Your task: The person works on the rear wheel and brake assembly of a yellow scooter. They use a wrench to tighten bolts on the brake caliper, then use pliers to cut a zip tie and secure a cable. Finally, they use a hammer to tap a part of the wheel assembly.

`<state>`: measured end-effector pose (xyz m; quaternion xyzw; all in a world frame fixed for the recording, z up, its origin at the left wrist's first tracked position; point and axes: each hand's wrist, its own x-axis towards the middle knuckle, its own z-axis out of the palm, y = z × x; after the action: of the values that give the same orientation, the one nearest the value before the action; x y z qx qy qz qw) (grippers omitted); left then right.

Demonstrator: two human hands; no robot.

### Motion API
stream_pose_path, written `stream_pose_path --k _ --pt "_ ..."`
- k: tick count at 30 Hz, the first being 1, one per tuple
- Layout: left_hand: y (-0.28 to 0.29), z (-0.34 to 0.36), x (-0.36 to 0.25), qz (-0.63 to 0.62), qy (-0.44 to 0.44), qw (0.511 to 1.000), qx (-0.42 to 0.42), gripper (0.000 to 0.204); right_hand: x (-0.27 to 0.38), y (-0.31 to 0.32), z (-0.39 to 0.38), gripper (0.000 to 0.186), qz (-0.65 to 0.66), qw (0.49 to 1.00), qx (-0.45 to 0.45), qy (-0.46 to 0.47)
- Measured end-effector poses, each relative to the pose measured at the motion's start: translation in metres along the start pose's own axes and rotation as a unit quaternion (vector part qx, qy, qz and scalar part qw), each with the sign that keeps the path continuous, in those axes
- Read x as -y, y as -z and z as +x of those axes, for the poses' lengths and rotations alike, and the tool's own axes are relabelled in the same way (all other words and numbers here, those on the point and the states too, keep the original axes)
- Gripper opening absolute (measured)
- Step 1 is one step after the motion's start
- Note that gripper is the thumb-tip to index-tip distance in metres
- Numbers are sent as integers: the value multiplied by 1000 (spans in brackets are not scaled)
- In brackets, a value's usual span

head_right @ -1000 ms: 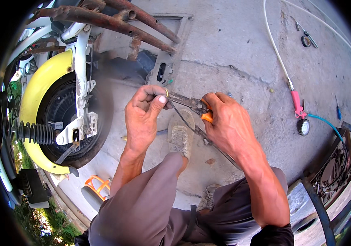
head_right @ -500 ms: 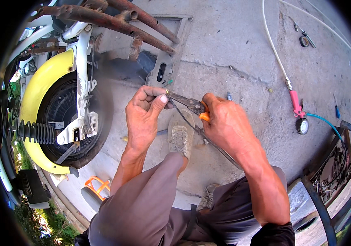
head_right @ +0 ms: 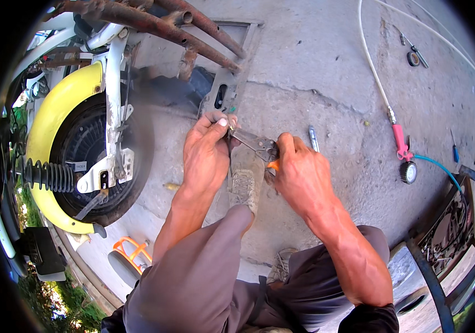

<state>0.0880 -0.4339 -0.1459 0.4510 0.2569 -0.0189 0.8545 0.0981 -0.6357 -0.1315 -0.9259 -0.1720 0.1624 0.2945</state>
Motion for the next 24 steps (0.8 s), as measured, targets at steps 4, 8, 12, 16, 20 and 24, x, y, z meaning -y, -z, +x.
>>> stream_pose_path --k 4,8,12,16,20,24 --pt "25 30 14 -64 -23 997 -38 4 -9 -8 -11 34 -52 998 -7 16" --pt "38 37 18 -131 -17 987 -95 6 -18 7 -21 31 -61 998 15 14" --pt "64 57 20 -207 26 956 -206 7 -36 18 -32 30 -73 996 29 37" --pt "163 84 35 -270 20 929 -253 9 -42 41 -38 21 -88 995 36 -5" --pt "156 59 16 -177 -62 941 -282 11 -145 92 -56 18 -84 976 -149 -136" --pt "146 33 26 -117 4 960 -253 10 -168 96 -42 28 -89 951 -173 -240"
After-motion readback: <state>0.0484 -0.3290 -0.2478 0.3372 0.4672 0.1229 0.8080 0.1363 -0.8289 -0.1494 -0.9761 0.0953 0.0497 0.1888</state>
